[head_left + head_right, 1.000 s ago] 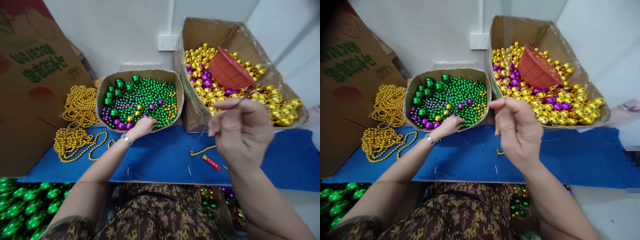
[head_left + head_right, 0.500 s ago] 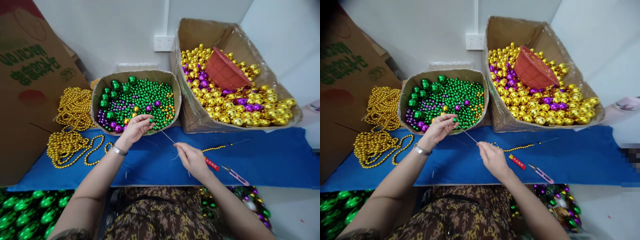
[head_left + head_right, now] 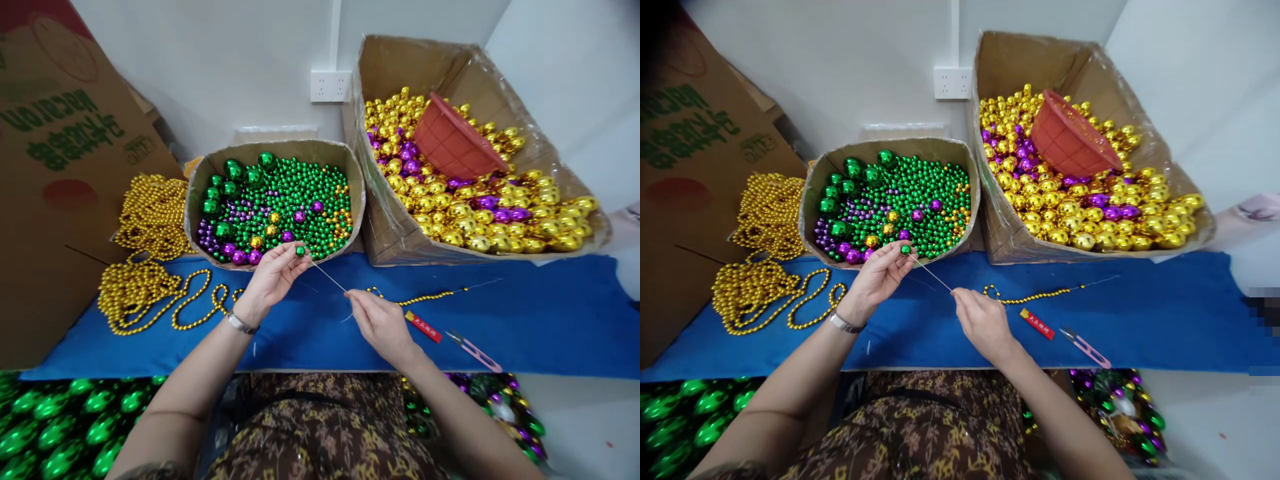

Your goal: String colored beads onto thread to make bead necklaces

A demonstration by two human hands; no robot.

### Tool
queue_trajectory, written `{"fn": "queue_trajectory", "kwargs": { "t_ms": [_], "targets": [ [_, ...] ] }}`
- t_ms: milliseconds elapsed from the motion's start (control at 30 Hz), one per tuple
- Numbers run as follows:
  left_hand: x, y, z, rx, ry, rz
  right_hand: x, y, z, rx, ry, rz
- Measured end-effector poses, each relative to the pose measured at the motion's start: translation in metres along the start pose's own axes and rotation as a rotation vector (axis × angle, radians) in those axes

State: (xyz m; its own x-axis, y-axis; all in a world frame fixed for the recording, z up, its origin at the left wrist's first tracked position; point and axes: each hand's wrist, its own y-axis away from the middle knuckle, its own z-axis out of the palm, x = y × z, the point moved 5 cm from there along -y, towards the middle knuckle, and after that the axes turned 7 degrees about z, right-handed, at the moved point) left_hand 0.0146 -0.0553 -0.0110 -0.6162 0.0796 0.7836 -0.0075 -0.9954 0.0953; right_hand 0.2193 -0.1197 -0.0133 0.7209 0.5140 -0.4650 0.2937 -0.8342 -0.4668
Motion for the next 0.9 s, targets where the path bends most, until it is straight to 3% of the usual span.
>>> {"fn": "queue_trajectory", "kwargs": {
  "t_ms": [467, 733, 900],
  "targets": [
    [-0.009, 0.005, 0.001, 0.013, 0.013, -0.052, 0.0, 0.0, 0.001, 0.0, 0.001, 0.01],
    [-0.008, 0.006, 0.0, -0.011, -0.051, 0.015, 0.001, 0.003, 0.005, -0.046, 0.072, 0.0],
    [-0.005, 0.011, 0.004, -0.085, -0.261, 0.07, 0.0, 0.002, 0.007, -0.041, 0.086, -0.012]
  ]
}}
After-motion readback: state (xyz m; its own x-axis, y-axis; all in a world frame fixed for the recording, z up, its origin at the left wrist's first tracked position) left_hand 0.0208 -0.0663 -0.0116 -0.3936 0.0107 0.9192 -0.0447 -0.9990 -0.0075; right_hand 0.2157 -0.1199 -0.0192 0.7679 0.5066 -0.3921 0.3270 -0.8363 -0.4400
